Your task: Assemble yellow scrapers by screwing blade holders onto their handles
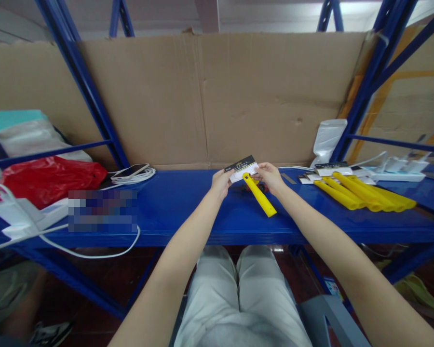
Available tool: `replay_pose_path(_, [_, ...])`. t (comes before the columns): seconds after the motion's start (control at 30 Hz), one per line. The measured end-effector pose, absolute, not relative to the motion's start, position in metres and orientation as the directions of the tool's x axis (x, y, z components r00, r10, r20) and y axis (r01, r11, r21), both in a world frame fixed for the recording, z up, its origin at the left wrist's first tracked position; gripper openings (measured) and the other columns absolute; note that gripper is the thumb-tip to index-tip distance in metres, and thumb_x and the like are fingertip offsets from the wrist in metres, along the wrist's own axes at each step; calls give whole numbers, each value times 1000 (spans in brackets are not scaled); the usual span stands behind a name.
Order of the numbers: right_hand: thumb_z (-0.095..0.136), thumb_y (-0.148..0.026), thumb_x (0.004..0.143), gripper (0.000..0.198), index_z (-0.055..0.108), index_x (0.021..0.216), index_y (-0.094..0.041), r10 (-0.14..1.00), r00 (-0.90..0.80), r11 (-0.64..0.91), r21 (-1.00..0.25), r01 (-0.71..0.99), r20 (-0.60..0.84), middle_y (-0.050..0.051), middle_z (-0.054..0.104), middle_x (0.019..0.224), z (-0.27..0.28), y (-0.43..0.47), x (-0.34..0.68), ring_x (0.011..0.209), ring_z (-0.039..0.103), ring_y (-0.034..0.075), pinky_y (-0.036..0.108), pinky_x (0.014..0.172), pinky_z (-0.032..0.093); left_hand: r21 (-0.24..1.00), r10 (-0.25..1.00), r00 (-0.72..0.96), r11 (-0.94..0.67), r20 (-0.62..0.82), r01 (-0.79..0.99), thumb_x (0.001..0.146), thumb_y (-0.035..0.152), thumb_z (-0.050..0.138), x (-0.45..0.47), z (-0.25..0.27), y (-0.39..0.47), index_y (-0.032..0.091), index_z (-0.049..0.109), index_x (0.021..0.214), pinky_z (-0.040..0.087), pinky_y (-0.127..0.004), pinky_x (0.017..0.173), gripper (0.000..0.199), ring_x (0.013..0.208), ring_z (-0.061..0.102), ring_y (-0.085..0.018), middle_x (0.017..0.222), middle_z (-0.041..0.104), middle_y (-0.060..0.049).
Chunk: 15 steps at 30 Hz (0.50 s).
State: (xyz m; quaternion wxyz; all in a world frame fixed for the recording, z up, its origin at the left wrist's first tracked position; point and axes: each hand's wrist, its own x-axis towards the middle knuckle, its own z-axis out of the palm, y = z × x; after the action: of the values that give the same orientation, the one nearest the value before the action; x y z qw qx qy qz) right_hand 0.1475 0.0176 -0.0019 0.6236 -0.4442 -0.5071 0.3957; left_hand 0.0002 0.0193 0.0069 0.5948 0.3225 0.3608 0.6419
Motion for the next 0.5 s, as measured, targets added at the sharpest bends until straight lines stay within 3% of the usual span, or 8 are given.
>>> replay_pose_path(0.1, [54,-15,73,10,46,76,-20,890,246,343,-919,193,383,1,62,79,-4,21,150,64,62,12,27,61,50,854,993,-114,-46,-16,-518,74,-3,55,0,6,20,11,61,72,54,-30,70,15,58,64,-14,57,62,-2])
replay_pose_path(0.23, [57,-21,70,11,48,75,-19,744,226,414,-700,582,628,6,61,86,-5,21,154,78,59,17,35,76,47,856,987,-157,-61,-24,-514,71,-4,55,-1,4,23,11,60,69,54,-32,70,16,59,64,-15,57,62,-2])
replay_pose_path(0.5, [61,-42,70,29,48,83,-20,754,10,432,-508,745,656,4,58,74,-4,14,151,71,57,19,32,67,44,871,975,-217,-75,-37,-485,73,-3,52,-2,-1,27,14,54,67,53,-30,68,18,58,63,-13,56,58,1])
